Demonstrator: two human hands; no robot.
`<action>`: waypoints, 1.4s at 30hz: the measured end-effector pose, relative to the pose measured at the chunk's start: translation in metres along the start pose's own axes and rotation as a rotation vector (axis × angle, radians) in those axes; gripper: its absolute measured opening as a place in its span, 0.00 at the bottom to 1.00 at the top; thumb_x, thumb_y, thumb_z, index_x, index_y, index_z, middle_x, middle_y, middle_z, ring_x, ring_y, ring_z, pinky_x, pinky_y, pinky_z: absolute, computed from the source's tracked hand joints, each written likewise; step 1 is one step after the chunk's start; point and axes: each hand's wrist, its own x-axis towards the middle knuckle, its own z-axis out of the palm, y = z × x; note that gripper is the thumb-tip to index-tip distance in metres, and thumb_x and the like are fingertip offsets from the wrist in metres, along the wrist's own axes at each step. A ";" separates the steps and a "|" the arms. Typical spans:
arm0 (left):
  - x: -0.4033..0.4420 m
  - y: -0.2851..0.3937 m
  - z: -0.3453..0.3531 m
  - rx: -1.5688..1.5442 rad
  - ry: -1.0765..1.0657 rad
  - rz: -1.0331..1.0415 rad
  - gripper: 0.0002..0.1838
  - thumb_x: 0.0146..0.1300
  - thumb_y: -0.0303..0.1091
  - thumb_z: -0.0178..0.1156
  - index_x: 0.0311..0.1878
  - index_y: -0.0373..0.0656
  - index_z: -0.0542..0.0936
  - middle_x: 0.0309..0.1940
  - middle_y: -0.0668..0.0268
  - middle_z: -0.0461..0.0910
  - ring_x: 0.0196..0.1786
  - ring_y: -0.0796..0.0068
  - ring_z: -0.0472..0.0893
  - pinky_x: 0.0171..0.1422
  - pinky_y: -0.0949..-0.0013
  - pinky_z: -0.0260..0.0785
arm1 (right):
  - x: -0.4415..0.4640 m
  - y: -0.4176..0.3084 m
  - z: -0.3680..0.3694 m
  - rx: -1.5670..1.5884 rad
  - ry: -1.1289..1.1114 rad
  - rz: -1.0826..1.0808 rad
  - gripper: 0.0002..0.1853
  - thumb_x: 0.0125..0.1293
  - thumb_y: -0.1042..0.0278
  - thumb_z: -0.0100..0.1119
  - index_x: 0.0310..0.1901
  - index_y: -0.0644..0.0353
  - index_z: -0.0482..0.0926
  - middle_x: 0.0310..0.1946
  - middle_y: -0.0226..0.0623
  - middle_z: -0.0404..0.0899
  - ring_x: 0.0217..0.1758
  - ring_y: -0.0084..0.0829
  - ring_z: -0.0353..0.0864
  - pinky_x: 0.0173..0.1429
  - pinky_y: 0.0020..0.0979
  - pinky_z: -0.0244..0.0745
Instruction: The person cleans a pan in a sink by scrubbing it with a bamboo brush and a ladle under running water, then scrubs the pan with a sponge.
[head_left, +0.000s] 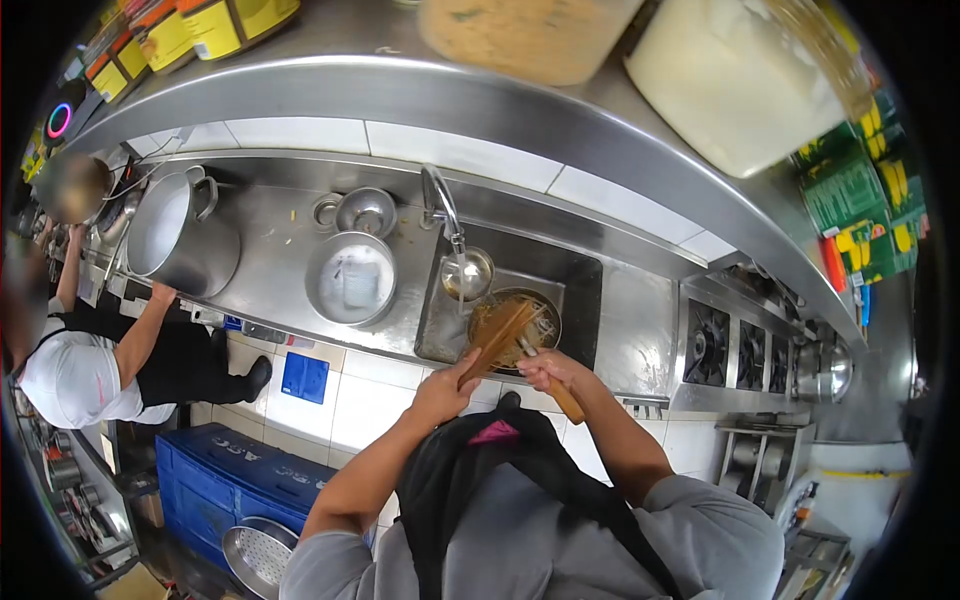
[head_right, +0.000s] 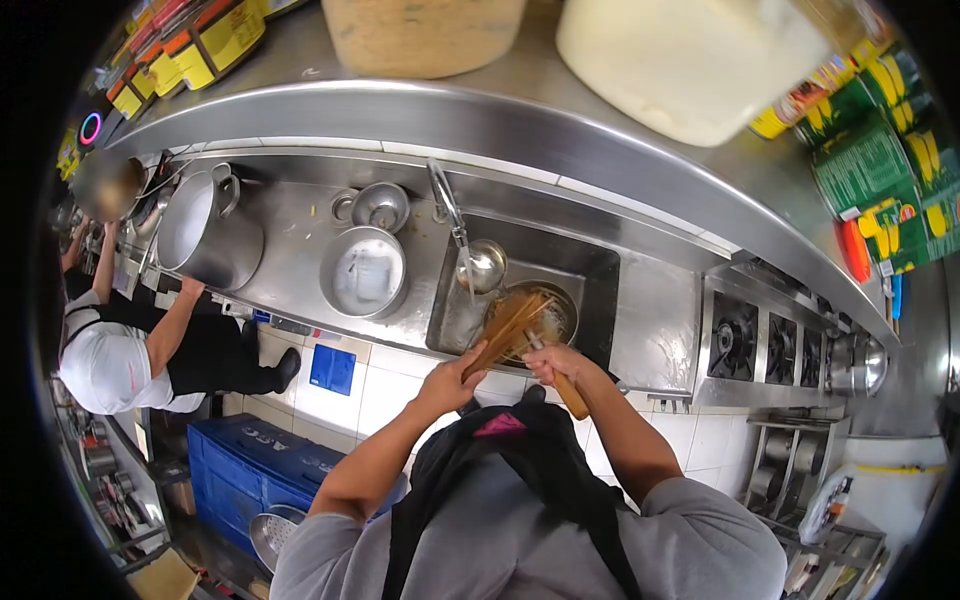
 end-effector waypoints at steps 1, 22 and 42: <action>0.014 -0.001 0.002 0.137 -0.017 -0.123 0.35 0.66 0.44 0.63 0.76 0.64 0.65 0.41 0.42 0.84 0.45 0.41 0.85 0.52 0.47 0.78 | -0.008 0.003 -0.003 0.004 -0.001 -0.006 0.08 0.72 0.69 0.60 0.38 0.51 0.69 0.21 0.19 0.62 0.16 0.11 0.59 0.17 0.17 0.55; 0.107 0.015 0.022 0.427 0.020 -0.527 0.37 0.72 0.48 0.53 0.81 0.68 0.54 0.57 0.46 0.82 0.55 0.46 0.84 0.59 0.47 0.76 | -0.061 0.003 -0.019 0.368 -0.249 0.061 0.10 0.70 0.75 0.59 0.36 0.52 0.68 0.21 0.23 0.61 0.16 0.11 0.59 0.15 0.17 0.53; 0.094 -0.010 0.040 0.309 -0.036 -0.553 0.39 0.68 0.46 0.57 0.80 0.71 0.54 0.54 0.47 0.83 0.54 0.41 0.83 0.61 0.48 0.74 | -0.059 -0.001 -0.036 0.134 -0.241 -0.047 0.10 0.70 0.72 0.60 0.41 0.52 0.66 0.21 0.24 0.63 0.16 0.13 0.60 0.17 0.19 0.58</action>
